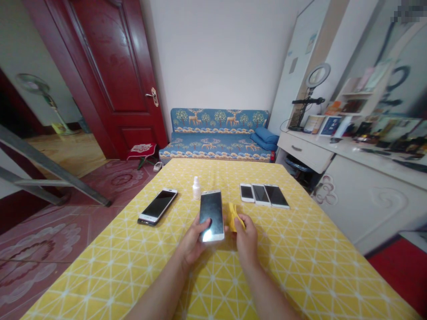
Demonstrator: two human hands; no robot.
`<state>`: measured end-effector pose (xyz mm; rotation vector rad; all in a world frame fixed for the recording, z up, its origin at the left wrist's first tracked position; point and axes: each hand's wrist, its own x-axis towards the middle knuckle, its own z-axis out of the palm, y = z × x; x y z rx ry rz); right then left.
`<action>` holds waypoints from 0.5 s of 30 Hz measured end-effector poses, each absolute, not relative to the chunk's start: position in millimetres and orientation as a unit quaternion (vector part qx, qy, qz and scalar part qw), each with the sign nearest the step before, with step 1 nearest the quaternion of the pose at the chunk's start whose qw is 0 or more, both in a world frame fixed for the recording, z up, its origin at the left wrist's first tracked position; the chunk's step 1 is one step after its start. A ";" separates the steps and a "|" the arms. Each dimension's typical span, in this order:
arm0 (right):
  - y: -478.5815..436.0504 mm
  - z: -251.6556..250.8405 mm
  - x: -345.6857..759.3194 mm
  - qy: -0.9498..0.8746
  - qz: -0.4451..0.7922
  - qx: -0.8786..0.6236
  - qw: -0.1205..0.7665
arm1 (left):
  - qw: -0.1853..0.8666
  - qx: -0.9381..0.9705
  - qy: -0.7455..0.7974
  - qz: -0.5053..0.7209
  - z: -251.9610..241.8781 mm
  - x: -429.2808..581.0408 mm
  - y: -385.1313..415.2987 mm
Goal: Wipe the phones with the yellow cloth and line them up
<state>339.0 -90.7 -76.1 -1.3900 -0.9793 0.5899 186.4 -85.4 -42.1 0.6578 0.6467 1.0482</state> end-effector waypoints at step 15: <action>-106.0 -62.3 326.5 -0.638 0.147 -0.479 0.585 | 0.866 0.204 0.215 0.404 -52.2 184.3 -80.4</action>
